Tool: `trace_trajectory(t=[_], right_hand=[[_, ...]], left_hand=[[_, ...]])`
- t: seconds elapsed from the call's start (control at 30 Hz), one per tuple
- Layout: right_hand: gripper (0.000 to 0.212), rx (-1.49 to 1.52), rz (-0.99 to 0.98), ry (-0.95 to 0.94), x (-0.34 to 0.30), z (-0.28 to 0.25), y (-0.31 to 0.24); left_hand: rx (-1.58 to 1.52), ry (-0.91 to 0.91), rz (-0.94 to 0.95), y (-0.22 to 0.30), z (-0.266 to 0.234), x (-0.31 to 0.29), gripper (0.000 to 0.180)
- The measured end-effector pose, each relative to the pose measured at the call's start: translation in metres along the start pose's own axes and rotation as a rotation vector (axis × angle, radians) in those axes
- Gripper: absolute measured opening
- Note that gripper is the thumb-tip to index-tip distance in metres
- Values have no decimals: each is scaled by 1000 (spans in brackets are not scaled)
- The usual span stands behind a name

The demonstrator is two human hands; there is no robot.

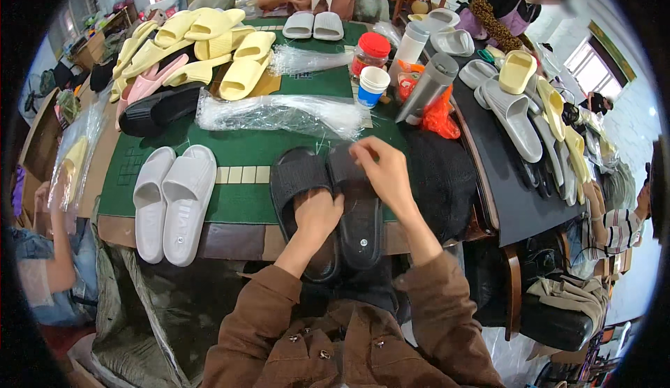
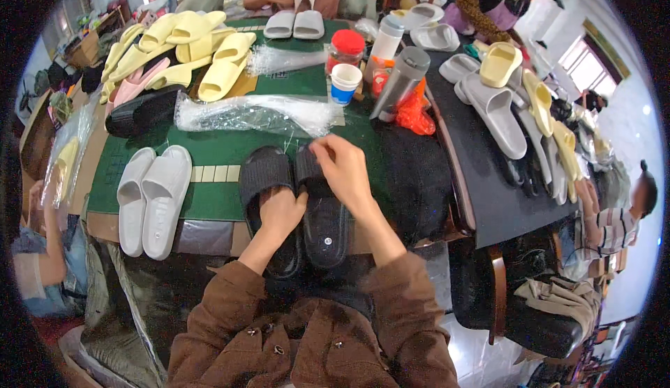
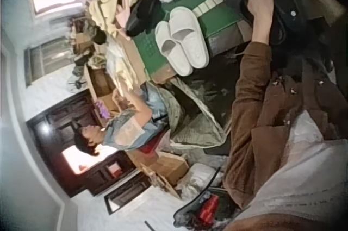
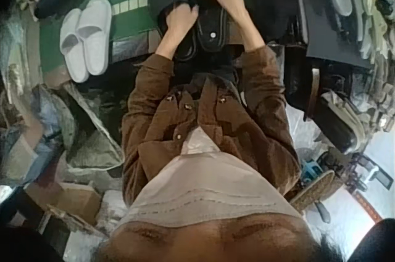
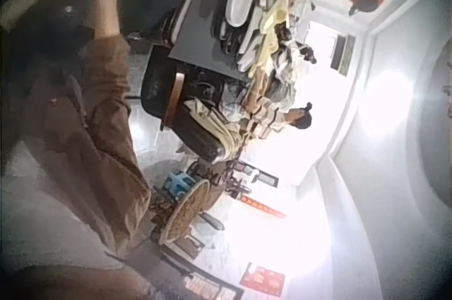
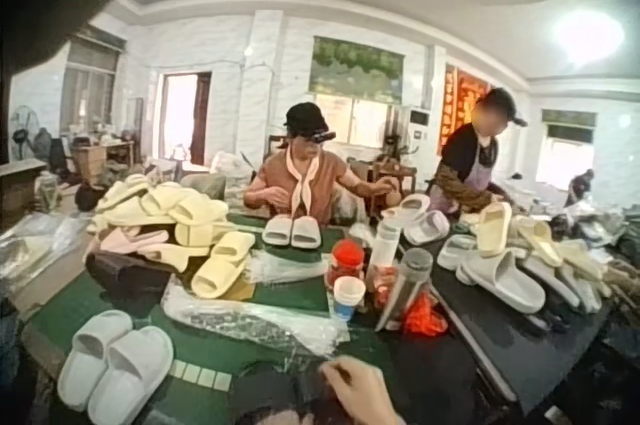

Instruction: The person assembles pairs of plastic slide sandals by inserting a thin white tie string through pre-punched holes in the straps. They handle multiple pairs in various colors including white, black, yellow, and pink, picking them up from a pile, threading the string, and placing the finished pairs on the table.

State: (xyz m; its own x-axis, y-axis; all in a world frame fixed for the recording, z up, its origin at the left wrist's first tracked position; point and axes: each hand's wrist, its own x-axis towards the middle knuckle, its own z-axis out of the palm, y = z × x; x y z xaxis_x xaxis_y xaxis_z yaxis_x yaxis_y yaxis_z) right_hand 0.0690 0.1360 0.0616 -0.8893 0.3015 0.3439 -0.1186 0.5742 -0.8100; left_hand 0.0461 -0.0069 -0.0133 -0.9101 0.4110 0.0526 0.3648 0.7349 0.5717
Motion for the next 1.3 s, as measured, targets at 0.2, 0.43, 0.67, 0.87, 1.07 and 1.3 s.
trace_trajectory(t=[0.2, 0.43, 0.67, 0.87, 1.07, 1.3], right_hand=[[29, -271, 74, -98, 68, 41, 65], [31, -277, 201, -313, 90, 64, 87], [13, 156, 264, -238, 71, 56, 66], [15, 146, 182, -76, 51, 48, 48], [14, 140, 63, -15, 47, 39, 47], [12, 212, -82, 102, 43, 42, 40]], left_hand=[[-15, 0, 52, 5, -1, 1, 42], [26, 58, 76, 1, 4, 1, 41], [35, 24, 95, 2, 4, -5, 44], [-2, -54, 83, 9, -11, -10, 46], [-48, 340, 495, 16, -56, -42, 23], [-364, 227, 345, 8, -75, 59, 24]])
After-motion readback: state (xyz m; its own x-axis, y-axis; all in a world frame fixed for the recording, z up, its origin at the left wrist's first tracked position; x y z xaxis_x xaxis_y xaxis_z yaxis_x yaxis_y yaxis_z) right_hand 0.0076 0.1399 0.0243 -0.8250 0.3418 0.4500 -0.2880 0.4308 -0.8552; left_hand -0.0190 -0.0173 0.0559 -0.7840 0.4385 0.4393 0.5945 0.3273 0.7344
